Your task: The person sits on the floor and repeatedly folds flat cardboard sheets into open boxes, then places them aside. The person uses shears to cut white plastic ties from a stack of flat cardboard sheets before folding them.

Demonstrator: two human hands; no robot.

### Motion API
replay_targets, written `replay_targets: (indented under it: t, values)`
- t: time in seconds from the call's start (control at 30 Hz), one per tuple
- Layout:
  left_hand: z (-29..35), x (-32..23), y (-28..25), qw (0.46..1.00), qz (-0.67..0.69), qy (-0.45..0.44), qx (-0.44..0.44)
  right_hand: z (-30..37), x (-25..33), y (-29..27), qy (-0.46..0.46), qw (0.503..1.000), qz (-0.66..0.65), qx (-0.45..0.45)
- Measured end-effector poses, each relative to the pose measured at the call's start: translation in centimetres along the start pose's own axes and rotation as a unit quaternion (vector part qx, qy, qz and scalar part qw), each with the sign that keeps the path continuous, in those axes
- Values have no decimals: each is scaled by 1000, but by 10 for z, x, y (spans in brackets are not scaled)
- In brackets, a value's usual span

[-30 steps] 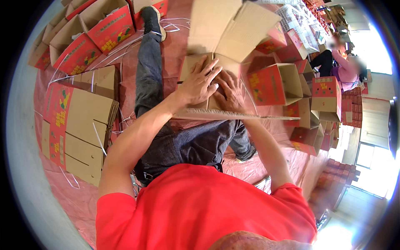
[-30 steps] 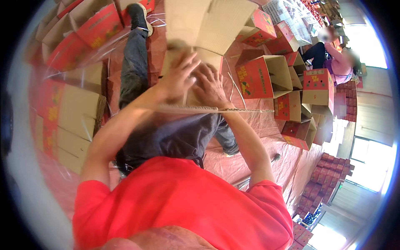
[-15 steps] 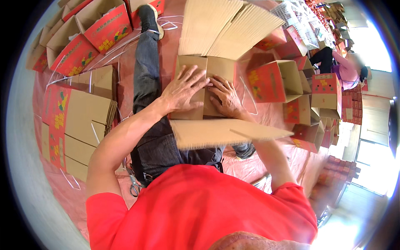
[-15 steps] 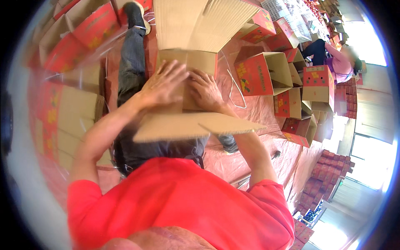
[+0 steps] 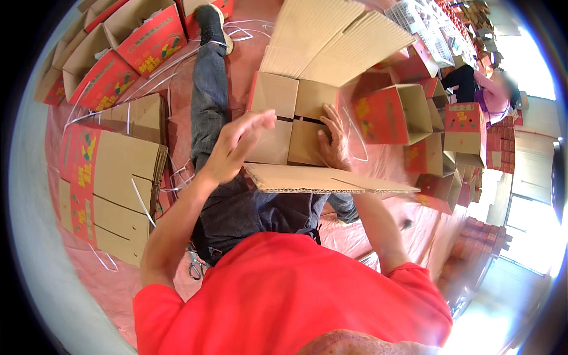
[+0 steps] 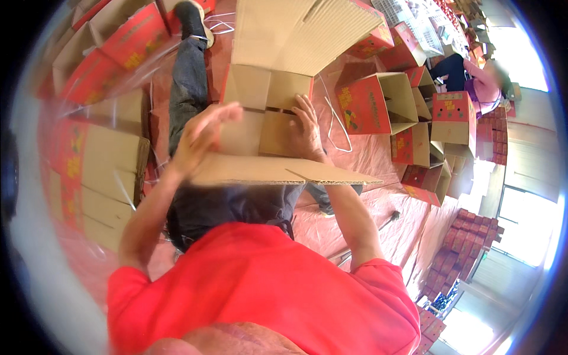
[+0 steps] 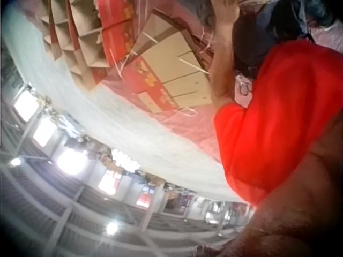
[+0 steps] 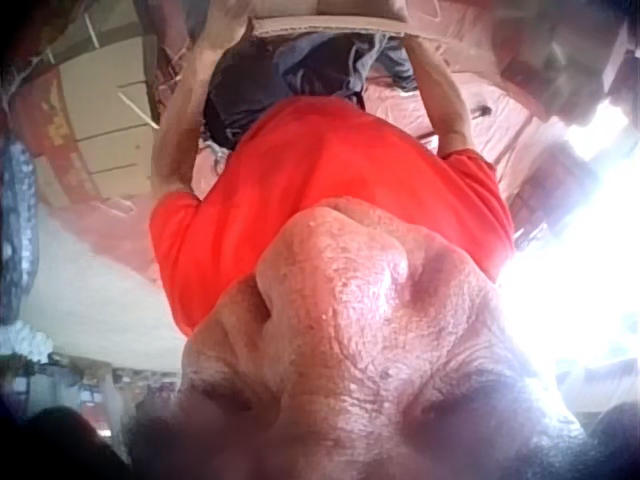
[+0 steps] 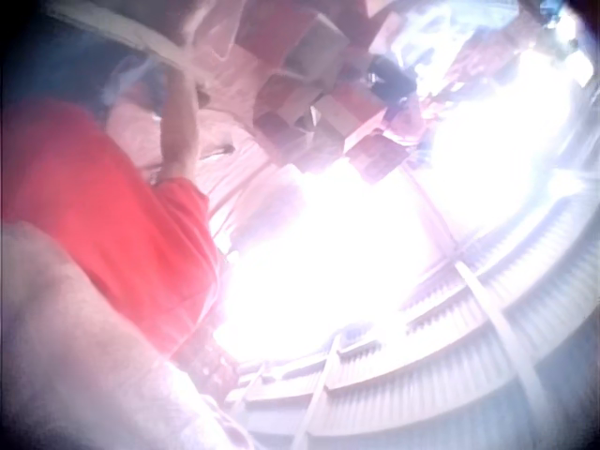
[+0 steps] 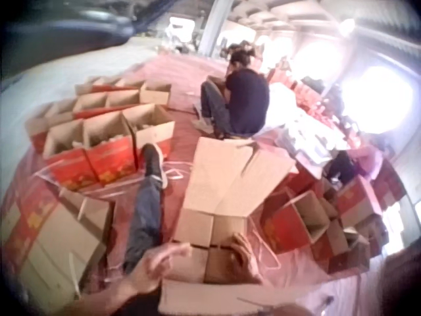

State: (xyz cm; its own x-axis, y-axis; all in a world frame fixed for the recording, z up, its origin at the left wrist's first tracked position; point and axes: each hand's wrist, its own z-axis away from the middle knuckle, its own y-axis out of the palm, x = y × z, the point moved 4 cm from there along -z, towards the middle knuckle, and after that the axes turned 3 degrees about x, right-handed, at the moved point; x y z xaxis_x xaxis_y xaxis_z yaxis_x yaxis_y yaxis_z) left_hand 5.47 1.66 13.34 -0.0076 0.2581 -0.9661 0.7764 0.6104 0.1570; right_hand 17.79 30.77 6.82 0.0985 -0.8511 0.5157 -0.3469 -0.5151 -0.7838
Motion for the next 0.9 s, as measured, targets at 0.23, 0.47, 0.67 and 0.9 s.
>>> replay_targets:
  t: [0.23, 0.47, 0.67, 0.9]
  values:
    - [25, -103, 27, 950, -214, 209, 86, 16, 7, -57, 85, 989, -54, -106]
    - [-10, -89, 27, 938, -287, 118, -153, 3, 67, -133, -148, 935, 238, -219]
    - [-9, 2, -10, 980, -101, -162, -49, -17, 84, -116, -248, 943, 222, 23]
    - [47, -17, -7, 886, -426, 108, -146, -1, 99, -100, -280, 939, 129, 151]
